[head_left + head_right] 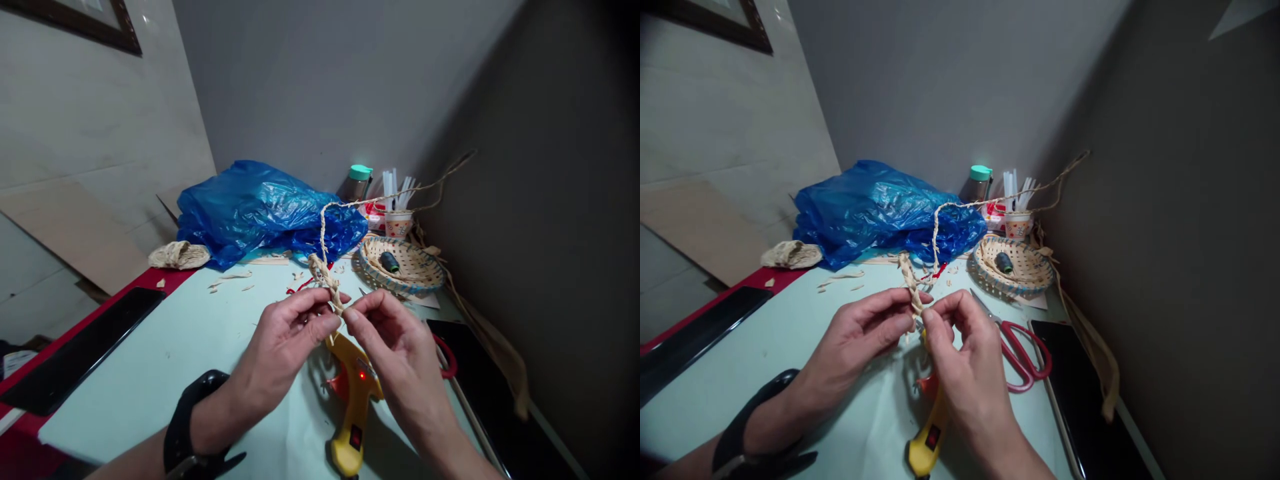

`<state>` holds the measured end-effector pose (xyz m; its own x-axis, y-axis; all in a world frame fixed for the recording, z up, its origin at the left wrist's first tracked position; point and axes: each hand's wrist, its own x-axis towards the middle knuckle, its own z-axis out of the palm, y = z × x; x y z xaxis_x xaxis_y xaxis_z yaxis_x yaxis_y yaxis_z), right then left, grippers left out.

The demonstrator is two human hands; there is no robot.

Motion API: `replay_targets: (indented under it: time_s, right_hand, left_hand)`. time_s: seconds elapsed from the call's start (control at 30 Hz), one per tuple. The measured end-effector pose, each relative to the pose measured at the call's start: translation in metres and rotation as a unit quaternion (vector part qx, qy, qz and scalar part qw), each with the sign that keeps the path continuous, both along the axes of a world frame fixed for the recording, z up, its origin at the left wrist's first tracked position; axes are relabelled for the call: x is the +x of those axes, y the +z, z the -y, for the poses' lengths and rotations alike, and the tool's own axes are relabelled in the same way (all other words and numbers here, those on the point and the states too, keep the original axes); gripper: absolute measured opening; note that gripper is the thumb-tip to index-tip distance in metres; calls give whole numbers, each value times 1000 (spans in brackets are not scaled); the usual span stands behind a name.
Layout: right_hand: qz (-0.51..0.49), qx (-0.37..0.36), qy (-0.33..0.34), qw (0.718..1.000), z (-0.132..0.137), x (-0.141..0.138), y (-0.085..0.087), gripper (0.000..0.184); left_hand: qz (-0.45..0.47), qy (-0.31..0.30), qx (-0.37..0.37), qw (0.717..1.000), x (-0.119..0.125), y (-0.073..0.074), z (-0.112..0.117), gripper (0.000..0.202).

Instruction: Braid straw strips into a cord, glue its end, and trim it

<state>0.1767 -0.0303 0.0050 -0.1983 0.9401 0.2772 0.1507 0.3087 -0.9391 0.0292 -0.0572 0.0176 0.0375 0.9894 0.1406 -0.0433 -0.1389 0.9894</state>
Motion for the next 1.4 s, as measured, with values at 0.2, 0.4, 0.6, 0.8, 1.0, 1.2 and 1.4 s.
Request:
replay_targets:
  time_s: [0.2, 0.4, 0.6, 0.8, 1.0, 1.2, 1.4]
  right_hand:
    - [59, 88, 56, 993, 5, -5, -5, 19]
    - [123, 189, 57, 973, 6, -6, -14, 12]
    - [158, 244, 47, 956, 7, -6, -26, 10]
    - [126, 127, 50, 983, 5, 0, -3, 22]
    - [-35, -58, 126, 990, -13, 8, 8, 23]
    - [-126, -94, 87, 984, -10, 3, 3, 27]
    - [-174, -89, 13, 981, -8, -1, -1, 28]
  left_hand:
    - [22, 43, -17, 999, -2, -9, -5, 20]
    - [35, -5, -7, 999, -4, -9, -4, 20]
    - [27, -8, -38, 999, -3, -14, -7, 19]
    - [-39, 41, -49, 997, 0, -13, -4, 20]
    - [-165, -29, 17, 986, 9, -12, 3, 17]
    - [-224, -30, -5, 974, 13, -18, 1, 25]
    - [-132, -47, -90, 986, 11, -8, -4, 18]
